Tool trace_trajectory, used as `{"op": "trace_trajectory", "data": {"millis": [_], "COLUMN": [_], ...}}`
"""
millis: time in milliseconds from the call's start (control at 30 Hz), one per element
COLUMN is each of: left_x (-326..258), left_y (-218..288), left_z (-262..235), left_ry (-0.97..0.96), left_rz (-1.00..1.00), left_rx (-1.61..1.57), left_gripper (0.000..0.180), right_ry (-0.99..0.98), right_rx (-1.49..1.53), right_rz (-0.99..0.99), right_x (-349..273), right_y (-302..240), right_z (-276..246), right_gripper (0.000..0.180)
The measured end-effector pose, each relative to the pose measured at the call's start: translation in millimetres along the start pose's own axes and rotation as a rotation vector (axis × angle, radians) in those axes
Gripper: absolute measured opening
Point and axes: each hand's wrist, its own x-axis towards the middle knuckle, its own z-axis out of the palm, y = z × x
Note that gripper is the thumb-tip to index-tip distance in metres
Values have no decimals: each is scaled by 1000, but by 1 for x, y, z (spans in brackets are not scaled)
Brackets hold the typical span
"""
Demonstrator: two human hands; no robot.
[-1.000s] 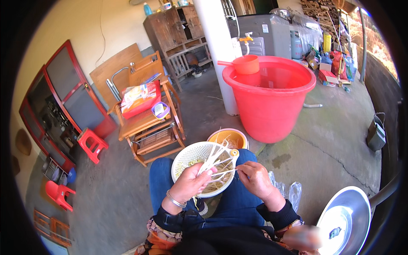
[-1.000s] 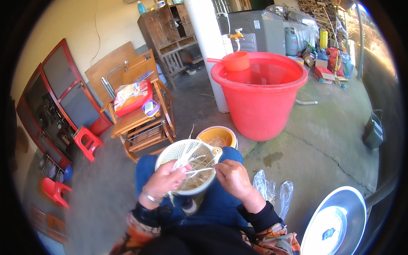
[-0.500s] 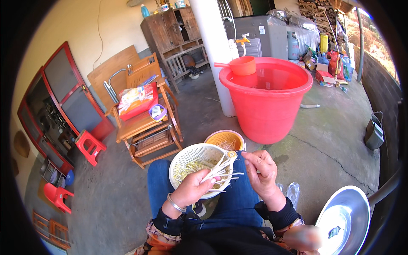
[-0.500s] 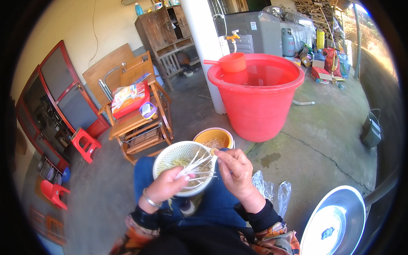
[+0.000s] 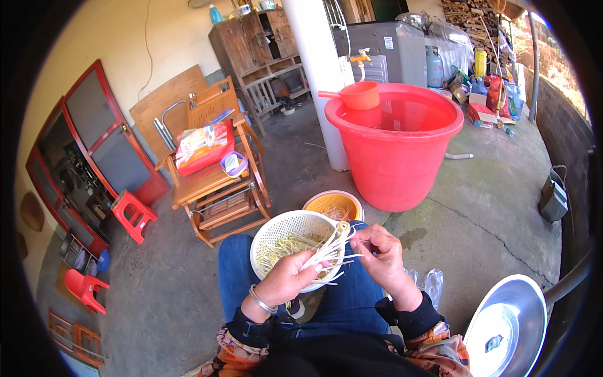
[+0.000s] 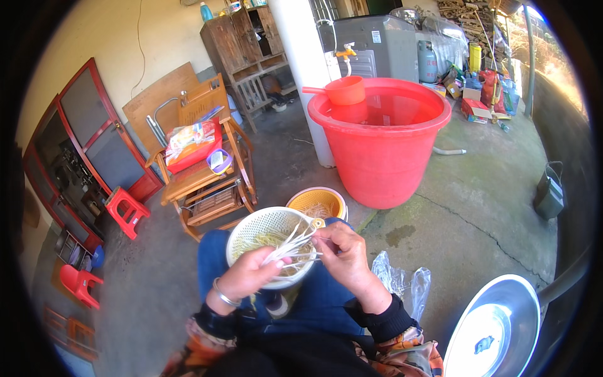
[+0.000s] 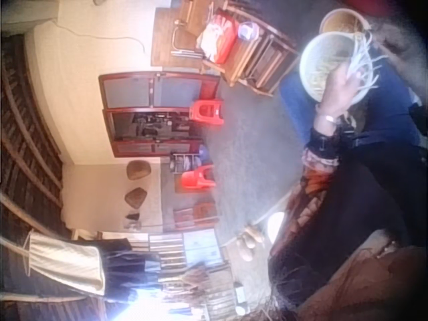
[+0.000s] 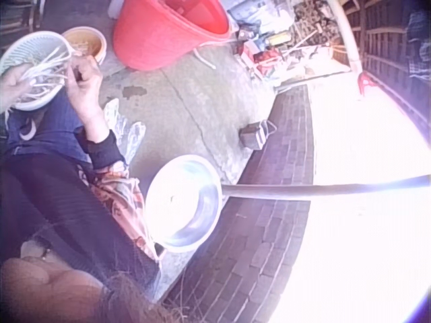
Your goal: The person sits on the floor and sorts white sprouts by hand, separating them into a white colander and a yellow basket. The person repeatedly picks up sprouts, untangles them, and places them into the containers.
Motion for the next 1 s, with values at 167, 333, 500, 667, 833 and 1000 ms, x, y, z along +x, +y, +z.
{"op": "trace_trajectory", "data": {"millis": [167,333,500,667,833,1000], "left_x": [-1,-3,-6,-5,-5,-5], "left_y": [2,4,7,6,5,7], "left_z": [0,-2,-7,-6,-7,-6], "left_ry": [18,-50,-107,-198,-235,-236], "left_rz": [-13,-46,-117,-155,-135,-114], "left_rx": [18,-90,-186,-213,-213,-190], "left_gripper": [27,25,24,25,25,25], "right_ry": [-106,-43,-99,-341,-411,-481], "right_rx": [-294,-112,745,910,717,520], "right_rz": [-298,-154,519,520,487,437], "right_x": [1,-1,-2,7,10,11], "right_y": [0,4,0,-5,-10,-11], "right_z": [-7,2,-4,-15,-23,-31], "right_gripper": [13,4,11,11,11,10]}}
